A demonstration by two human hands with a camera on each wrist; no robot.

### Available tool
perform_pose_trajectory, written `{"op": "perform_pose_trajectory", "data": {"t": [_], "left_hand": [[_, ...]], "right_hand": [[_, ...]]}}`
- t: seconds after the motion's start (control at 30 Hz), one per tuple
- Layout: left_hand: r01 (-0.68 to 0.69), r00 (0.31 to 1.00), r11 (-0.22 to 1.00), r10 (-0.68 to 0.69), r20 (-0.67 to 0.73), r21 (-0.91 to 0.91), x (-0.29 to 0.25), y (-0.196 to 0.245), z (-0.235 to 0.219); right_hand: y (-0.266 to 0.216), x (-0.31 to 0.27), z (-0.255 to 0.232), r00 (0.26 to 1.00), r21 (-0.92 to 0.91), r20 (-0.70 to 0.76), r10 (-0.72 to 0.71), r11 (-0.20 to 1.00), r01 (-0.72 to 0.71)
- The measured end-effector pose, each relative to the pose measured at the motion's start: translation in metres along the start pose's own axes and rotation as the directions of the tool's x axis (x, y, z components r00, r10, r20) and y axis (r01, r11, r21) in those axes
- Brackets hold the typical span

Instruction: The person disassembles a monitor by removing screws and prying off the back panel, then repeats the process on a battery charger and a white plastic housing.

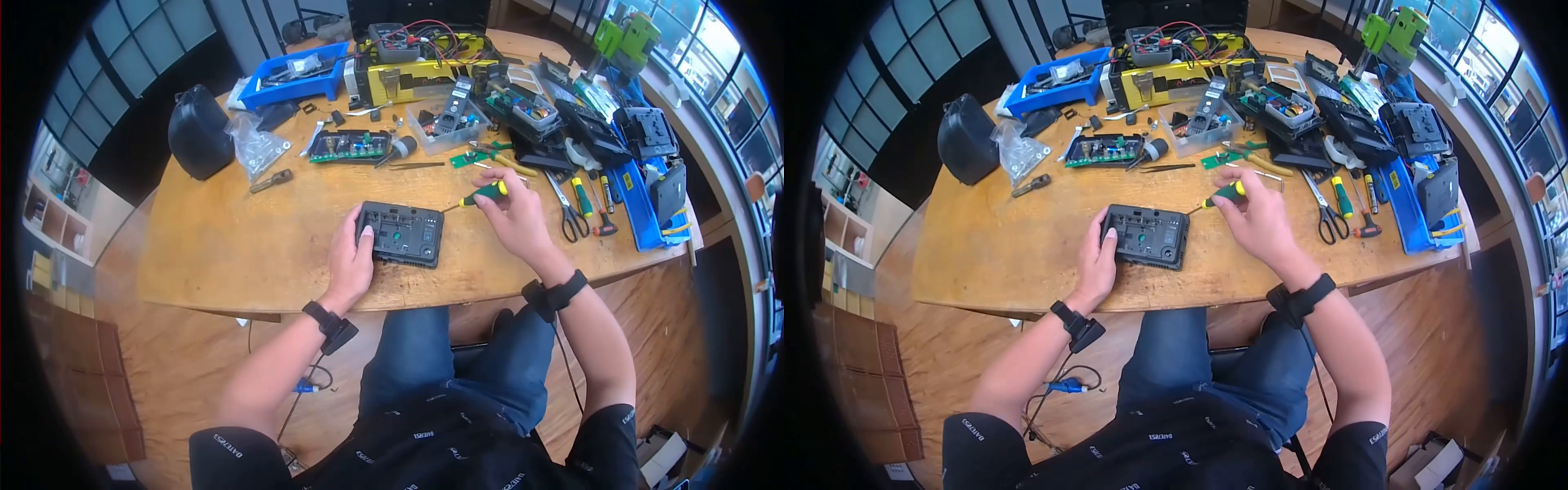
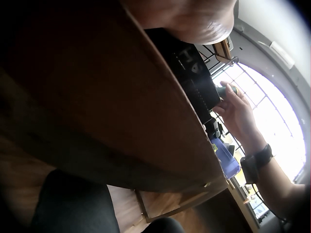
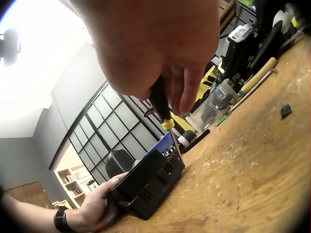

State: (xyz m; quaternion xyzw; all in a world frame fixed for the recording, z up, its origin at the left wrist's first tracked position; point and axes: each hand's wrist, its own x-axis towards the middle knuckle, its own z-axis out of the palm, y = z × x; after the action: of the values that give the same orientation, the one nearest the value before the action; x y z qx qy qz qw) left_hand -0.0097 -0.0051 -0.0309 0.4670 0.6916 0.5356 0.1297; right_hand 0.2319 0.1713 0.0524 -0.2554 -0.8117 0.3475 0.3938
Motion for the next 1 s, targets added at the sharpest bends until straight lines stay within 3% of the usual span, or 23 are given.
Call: {"op": "perform_pose_trajectory", "data": {"t": [0.07, 0.13, 0.23, 0.5, 0.7, 0.8, 0.87, 0.93, 1.0], "left_hand": [[-0.007, 1.0, 1.0, 0.007, -0.008, 0.017, 0.001, -0.001, 0.0], [0.005, 1.0, 1.0, -0.005, -0.015, 0.007, 0.001, 0.001, 0.0], [0.031, 1.0, 1.0, -0.031, -0.004, -0.006, 0.001, -0.002, -0.001], [0.0, 0.998, 0.999, 0.002, 0.057, -0.042, 0.01, -0.02, 0.001], [-0.142, 0.951, 0.986, 0.11, 0.29, 0.091, 0.045, -0.017, -0.008], [-0.153, 0.938, 0.973, 0.087, 0.336, 0.175, 0.053, 0.028, -0.016], [-0.233, 0.918, 0.799, -0.008, 0.396, 0.554, 0.039, 0.091, -0.011], [-0.264, 0.887, 0.761, -0.048, 0.458, 0.592, 0.023, 0.119, 0.0], [-0.339, 0.844, 0.696, -0.072, 0.531, 0.633, 0.009, 0.115, 0.012]], "right_hand": [[0.002, 0.0, 0.003, 1.0, -0.007, -0.017, -0.012, 1.0, 0.012], [-0.001, 0.004, 0.001, 0.997, 0.01, 0.005, 0.082, 0.997, -0.082], [-0.011, 0.006, -0.006, 0.999, -0.109, 0.024, 0.04, 0.993, -0.037], [-0.016, -0.014, 0.0, 0.996, -0.143, 0.022, 0.083, 0.987, -0.079], [-0.014, -0.017, -0.003, 0.997, -0.176, 0.037, 0.068, 0.983, -0.061], [-0.017, -0.016, -0.002, 0.997, -0.21, 0.06, 0.047, 0.977, -0.034], [-0.021, -0.013, -0.003, 0.998, -0.232, 0.067, 0.018, 0.973, -0.002], [-0.031, -0.011, -0.006, 0.994, -0.262, 0.111, 0.01, 0.965, 0.02], [-0.041, -0.008, -0.008, 0.992, -0.29, 0.125, 0.012, 0.957, 0.025]]}}
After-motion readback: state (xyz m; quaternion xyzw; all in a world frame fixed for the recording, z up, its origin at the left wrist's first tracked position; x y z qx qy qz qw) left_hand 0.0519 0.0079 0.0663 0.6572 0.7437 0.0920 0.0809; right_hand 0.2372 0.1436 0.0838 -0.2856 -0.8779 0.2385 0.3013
